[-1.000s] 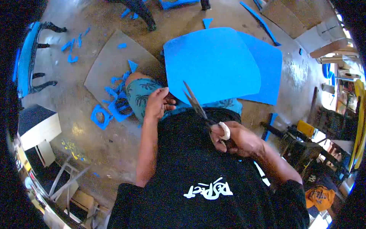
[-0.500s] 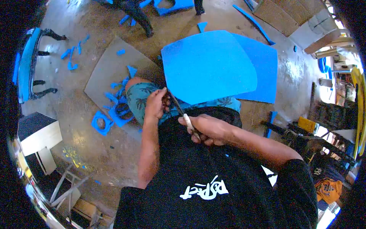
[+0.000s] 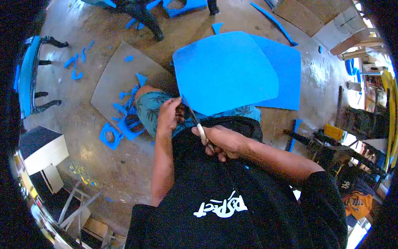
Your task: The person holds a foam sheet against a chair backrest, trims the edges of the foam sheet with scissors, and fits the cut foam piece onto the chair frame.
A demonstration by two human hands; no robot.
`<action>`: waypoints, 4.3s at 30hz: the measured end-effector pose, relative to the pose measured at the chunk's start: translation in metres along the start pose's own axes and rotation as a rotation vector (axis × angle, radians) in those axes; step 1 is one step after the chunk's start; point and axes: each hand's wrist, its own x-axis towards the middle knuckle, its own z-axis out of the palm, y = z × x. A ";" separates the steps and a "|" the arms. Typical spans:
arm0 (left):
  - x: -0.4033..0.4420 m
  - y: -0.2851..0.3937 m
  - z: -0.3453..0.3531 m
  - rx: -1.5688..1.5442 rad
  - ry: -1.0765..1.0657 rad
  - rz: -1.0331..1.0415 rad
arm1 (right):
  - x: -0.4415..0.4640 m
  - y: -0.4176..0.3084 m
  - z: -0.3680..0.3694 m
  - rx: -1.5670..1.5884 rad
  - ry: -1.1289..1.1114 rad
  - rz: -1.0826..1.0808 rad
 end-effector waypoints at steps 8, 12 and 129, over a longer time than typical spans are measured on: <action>0.003 0.000 0.002 -0.001 0.018 -0.031 | 0.006 0.000 -0.003 -0.003 0.021 -0.051; 0.002 0.002 0.004 -0.007 0.035 -0.051 | 0.010 0.000 -0.001 -0.012 0.007 -0.063; 0.012 0.006 0.005 -0.011 0.055 -0.081 | 0.088 -0.056 -0.029 0.087 0.048 -0.211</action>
